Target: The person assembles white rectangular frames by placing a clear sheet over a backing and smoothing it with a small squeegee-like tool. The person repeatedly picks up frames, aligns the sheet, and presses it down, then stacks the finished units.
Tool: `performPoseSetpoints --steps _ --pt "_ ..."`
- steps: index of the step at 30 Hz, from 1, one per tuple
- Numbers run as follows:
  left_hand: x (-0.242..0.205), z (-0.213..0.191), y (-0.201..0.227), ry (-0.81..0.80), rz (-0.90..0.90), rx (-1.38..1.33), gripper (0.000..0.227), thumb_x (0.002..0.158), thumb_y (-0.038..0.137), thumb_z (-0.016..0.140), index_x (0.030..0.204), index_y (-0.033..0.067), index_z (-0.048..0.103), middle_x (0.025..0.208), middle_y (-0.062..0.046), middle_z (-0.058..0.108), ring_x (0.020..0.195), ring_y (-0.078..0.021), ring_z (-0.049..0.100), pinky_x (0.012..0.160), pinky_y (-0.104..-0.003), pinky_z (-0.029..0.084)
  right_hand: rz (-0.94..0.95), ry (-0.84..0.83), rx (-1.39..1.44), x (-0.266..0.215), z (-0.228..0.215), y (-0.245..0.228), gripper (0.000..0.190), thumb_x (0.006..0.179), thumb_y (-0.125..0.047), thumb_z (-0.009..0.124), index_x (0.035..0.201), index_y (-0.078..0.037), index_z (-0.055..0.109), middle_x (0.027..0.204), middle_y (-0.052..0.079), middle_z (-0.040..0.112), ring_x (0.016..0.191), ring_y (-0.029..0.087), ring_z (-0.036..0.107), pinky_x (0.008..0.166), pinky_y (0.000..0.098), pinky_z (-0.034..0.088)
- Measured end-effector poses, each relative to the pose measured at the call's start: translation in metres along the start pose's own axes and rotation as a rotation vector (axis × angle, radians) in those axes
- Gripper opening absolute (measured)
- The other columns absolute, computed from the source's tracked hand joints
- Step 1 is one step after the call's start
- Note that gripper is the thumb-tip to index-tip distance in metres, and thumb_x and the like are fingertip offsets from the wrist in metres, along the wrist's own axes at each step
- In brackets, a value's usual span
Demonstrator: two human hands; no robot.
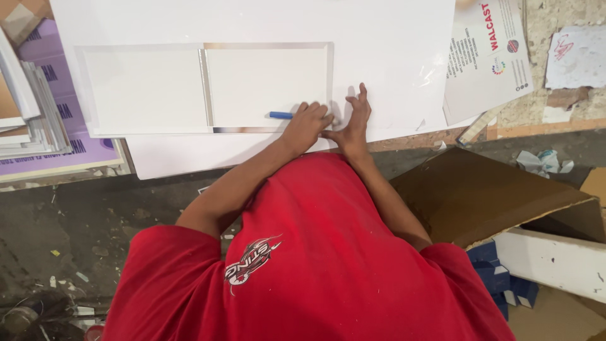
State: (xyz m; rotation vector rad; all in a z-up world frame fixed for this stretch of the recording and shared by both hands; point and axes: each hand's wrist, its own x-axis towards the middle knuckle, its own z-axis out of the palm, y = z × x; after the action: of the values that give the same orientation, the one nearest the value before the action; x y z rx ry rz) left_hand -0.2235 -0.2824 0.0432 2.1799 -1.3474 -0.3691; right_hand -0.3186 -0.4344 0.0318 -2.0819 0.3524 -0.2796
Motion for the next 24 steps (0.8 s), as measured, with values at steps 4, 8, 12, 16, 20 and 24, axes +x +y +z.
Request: performPoseSetpoints --steps 4,8,12,16,20,24 --pt "-0.007 -0.011 0.005 -0.071 -0.005 -0.018 0.029 0.085 0.003 0.065 0.112 0.0110 0.073 0.099 -0.007 0.058 0.100 -0.0264 0.056 0.083 -0.043 0.042 -0.001 -0.049 -0.127 -0.001 -0.002 0.006 0.108 0.051 -0.023 0.104 0.141 -0.005 0.046 0.164 0.027 0.018 0.143 0.048 0.030 0.113 0.0576 0.040" --pt "0.004 -0.017 -0.007 -0.065 -0.069 -0.058 0.031 0.082 0.014 0.070 0.113 0.0148 0.076 0.095 -0.011 0.055 0.093 -0.0305 0.055 0.077 -0.046 0.042 -0.052 -0.065 -0.103 -0.013 -0.001 0.015 0.078 0.071 -0.032 0.102 0.129 -0.004 0.059 0.131 0.018 0.046 0.121 0.034 0.052 0.101 0.0459 0.052" --pt "0.025 -0.011 -0.024 -0.004 -0.177 0.007 0.034 0.090 0.004 0.061 0.115 0.0190 0.078 0.098 -0.012 0.053 0.095 -0.0305 0.056 0.079 -0.046 0.043 -0.266 -0.013 -0.193 -0.014 -0.001 0.017 0.057 0.074 -0.029 0.097 0.116 -0.001 0.071 0.112 0.014 0.058 0.103 0.032 0.055 0.087 0.0433 0.050" --pt "0.064 -0.002 -0.057 0.161 -0.167 0.175 0.035 0.086 0.003 0.062 0.113 0.0175 0.078 0.107 -0.015 0.055 0.099 -0.0325 0.056 0.078 -0.047 0.044 -0.370 -0.030 -0.217 -0.012 0.000 0.013 0.037 0.078 -0.027 0.092 0.103 -0.005 0.076 0.100 0.007 0.065 0.097 0.026 0.058 0.091 0.0428 0.044" --pt "0.114 0.002 -0.089 0.252 -0.232 0.276 0.034 0.086 0.000 0.060 0.108 0.0172 0.078 0.114 -0.013 0.058 0.103 -0.0294 0.056 0.081 -0.044 0.045 -0.362 -0.061 -0.233 -0.009 -0.004 0.011 0.034 0.079 -0.029 0.091 0.100 -0.005 0.078 0.094 0.004 0.065 0.094 0.023 0.057 0.093 0.0403 0.041" --pt "0.143 -0.006 -0.094 0.298 -0.269 0.292 0.029 0.087 0.001 0.062 0.108 0.0129 0.077 0.107 -0.009 0.058 0.104 -0.0260 0.056 0.083 -0.042 0.045 -0.379 -0.053 -0.241 -0.010 -0.002 0.009 0.032 0.078 -0.028 0.091 0.099 -0.006 0.078 0.093 0.003 0.066 0.093 0.022 0.058 0.092 0.0403 0.041"
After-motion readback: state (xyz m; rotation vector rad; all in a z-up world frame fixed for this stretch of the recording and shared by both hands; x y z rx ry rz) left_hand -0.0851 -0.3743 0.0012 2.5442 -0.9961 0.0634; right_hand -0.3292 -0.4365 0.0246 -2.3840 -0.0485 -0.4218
